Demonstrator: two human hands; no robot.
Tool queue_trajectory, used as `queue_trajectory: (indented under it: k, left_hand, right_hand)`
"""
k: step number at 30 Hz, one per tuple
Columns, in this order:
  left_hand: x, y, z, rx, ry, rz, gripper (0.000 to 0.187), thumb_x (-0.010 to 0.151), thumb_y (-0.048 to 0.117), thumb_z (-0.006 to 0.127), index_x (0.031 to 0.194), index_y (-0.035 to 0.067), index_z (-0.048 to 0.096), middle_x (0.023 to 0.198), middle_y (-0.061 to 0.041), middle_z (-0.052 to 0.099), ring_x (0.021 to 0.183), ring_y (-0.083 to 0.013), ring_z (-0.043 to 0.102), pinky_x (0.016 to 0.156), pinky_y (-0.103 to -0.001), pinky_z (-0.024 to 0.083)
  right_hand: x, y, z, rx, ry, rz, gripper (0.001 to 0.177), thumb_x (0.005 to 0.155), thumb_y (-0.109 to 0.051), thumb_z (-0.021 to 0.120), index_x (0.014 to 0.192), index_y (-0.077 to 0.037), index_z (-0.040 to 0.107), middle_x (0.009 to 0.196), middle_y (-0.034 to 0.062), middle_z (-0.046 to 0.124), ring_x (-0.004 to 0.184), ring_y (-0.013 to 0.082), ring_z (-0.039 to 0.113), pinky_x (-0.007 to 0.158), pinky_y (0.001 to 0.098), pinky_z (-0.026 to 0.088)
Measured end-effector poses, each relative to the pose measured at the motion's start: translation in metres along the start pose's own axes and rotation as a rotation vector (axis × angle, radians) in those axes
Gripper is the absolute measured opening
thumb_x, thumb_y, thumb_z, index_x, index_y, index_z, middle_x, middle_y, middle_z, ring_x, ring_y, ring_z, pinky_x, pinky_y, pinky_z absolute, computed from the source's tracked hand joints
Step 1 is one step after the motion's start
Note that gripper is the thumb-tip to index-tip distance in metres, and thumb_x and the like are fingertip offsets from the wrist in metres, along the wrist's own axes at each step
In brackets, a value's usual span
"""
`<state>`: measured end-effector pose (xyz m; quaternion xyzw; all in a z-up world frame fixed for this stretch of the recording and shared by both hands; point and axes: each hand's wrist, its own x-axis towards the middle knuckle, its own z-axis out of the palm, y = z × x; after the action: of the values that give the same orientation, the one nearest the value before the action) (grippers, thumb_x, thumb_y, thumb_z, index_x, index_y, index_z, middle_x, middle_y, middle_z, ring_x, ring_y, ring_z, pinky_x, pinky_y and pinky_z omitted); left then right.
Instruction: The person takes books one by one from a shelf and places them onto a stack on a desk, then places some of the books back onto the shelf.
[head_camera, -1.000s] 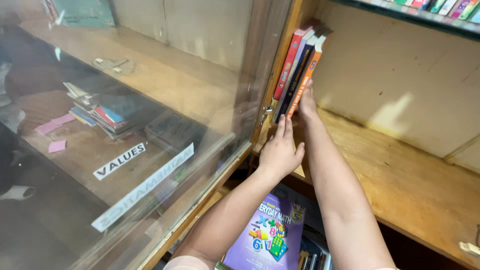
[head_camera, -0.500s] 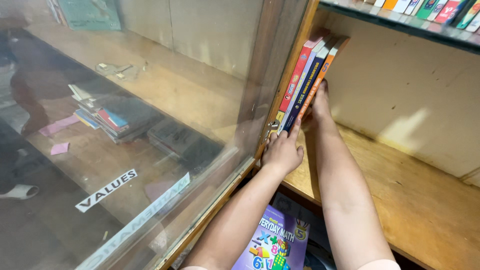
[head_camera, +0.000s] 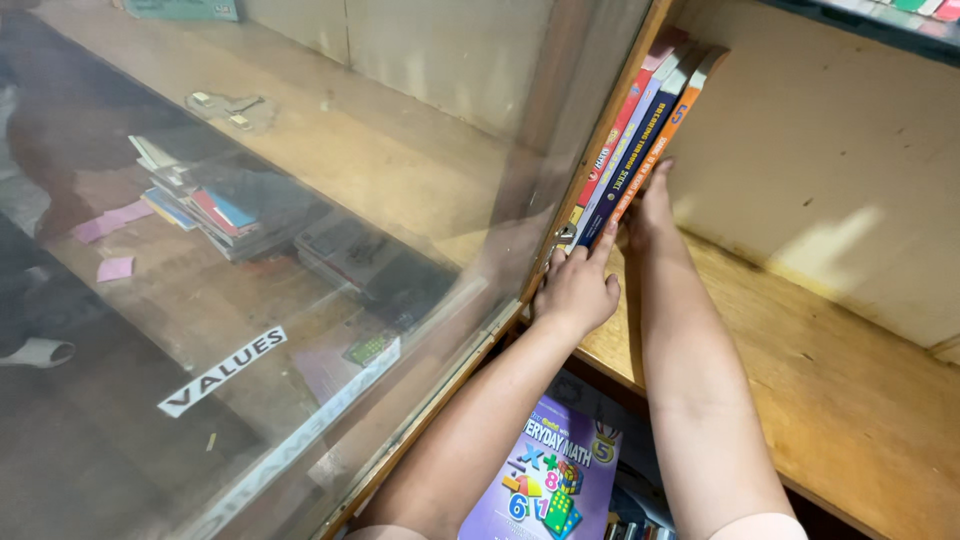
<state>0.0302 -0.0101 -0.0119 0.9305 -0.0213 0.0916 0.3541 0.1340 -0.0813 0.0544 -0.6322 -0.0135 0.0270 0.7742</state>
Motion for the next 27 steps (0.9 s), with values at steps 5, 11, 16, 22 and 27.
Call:
queue_trajectory:
  k: [5,11,16,22,27]
  left_hand:
    - [-0.004,0.001,-0.007,-0.034,-0.034,0.004,0.075,0.099,0.036,0.048,0.166,0.037,0.013,0.135,-0.011,0.054,0.131,-0.0363,0.046,0.1,-0.059,0.052]
    - [-0.001,0.002,-0.007,-0.012,-0.023,0.006,0.076,0.098,0.038,0.051,0.165,0.037,0.015,0.136,-0.01,0.054,0.132,-0.0372,0.045,0.101,-0.061,0.05]
    - [-0.006,0.001,-0.004,0.0,-0.012,0.023,0.076,0.098,0.037,0.05,0.165,0.036,0.015,0.137,-0.011,0.056,0.132,-0.0377,0.047,0.103,-0.061,0.05]
    - [-0.028,-0.005,0.017,-0.015,0.471,0.239,0.068,0.092,0.026,0.059,0.154,0.002,0.042,0.122,-0.031,0.065,0.111,-0.0555,0.063,0.102,-0.064,0.049]
    - [-0.108,-0.031,0.041,-0.422,0.613,0.899,0.032,0.097,0.016,0.062,0.127,0.006,0.07,0.115,-0.012,0.072,0.108,-0.0346,0.069,0.098,-0.046,0.056]
  right_hand:
    - [0.005,0.003,-0.014,-0.071,0.027,0.072,0.091,0.097,-0.082,0.023,0.165,-0.023,0.011,0.162,0.027,0.023,0.145,0.0525,0.037,0.117,0.0653,0.036]
    - [-0.075,0.005,-0.059,-0.585,0.012,-0.279,0.063,0.11,-0.046,0.043,0.157,-0.006,0.03,0.142,0.0298,0.047,0.127,0.0464,0.053,0.107,0.0571,0.041]
    - [-0.218,0.001,-0.093,-0.698,-0.231,-0.622,0.035,0.104,-0.01,0.059,0.137,0.002,0.062,0.11,0.0201,0.073,0.101,0.0287,0.072,0.1,0.0469,0.053]
    - [-0.317,0.027,-0.149,-0.957,-0.303,-0.292,0.041,0.092,-0.02,0.068,0.132,-0.014,0.071,0.102,0.011,0.085,0.094,0.0237,0.081,0.085,0.0417,0.062]
    - [-0.326,0.091,-0.18,-0.852,-0.259,-0.027,0.036,0.096,-0.021,0.067,0.128,-0.006,0.073,0.097,0.0182,0.081,0.089,0.023,0.077,0.084,0.0436,0.062]
